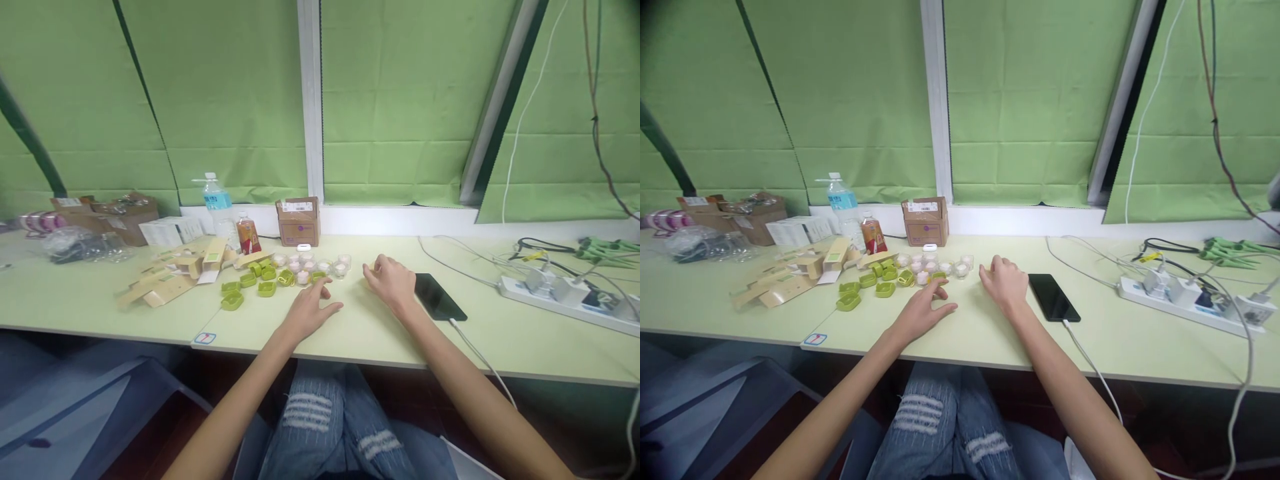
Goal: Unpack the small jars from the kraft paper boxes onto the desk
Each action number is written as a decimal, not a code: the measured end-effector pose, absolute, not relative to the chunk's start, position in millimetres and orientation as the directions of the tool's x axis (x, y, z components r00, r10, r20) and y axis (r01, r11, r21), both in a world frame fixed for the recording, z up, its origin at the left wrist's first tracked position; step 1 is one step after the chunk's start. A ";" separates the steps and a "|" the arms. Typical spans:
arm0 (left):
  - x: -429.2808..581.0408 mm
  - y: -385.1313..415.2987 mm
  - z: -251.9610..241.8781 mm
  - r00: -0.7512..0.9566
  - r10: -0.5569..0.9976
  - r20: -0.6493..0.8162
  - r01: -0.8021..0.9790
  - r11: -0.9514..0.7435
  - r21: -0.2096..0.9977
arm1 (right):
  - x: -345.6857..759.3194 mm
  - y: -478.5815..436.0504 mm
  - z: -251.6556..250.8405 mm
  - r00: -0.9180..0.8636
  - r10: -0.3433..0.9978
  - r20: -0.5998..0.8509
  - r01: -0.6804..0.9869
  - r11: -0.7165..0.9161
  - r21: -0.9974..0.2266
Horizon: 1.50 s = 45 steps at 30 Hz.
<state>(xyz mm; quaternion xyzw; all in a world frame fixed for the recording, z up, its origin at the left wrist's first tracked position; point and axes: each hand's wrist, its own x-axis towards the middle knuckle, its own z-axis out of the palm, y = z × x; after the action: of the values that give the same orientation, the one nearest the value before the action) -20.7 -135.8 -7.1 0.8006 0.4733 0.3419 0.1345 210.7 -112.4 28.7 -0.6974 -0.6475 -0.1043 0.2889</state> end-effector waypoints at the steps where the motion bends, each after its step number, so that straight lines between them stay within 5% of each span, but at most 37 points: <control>1: -20.9 -135.4 -7.5 0.321 0.846 0.425 0.665 -0.521 0.535 | 210.5 -111.8 27.3 0.135 0.854 0.502 0.966 -0.001 -0.259; 21: -18.5 -135.6 -10.8 0.340 0.813 0.473 0.674 -0.562 0.480 | 200.6 4.3 4.4 0.045 0.919 0.391 0.987 0.020 -0.161; 32: -18.2 -131.0 -10.6 0.251 0.805 0.537 0.762 -0.507 0.403 | 221.0 -23.4 -7.8 0.067 0.887 0.458 0.951 0.082 -0.298; 37: -44.7 -117.3 2.9 0.135 0.745 0.653 0.891 -0.380 0.249 | 201.4 -57.6 -9.8 -0.240 0.679 0.694 0.832 0.512 -0.214; 41: -68.0 -112.5 13.1 0.050 0.824 0.565 0.977 -0.158 0.145 | 162.8 -71.0 -19.6 -0.621 0.524 0.583 0.612 0.789 -0.056; 45: -79.3 -110.8 14.2 0.014 0.909 0.417 0.996 -0.050 0.076 | 147.1 -68.7 -27.2 -0.688 0.476 0.548 0.526 0.847 -0.076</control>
<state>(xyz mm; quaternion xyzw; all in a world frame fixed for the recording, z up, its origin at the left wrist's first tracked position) -79.3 -110.8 14.2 0.7018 0.6785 0.1807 -0.1204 147.1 -68.7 -27.2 -0.2729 -0.9175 -0.0438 0.2858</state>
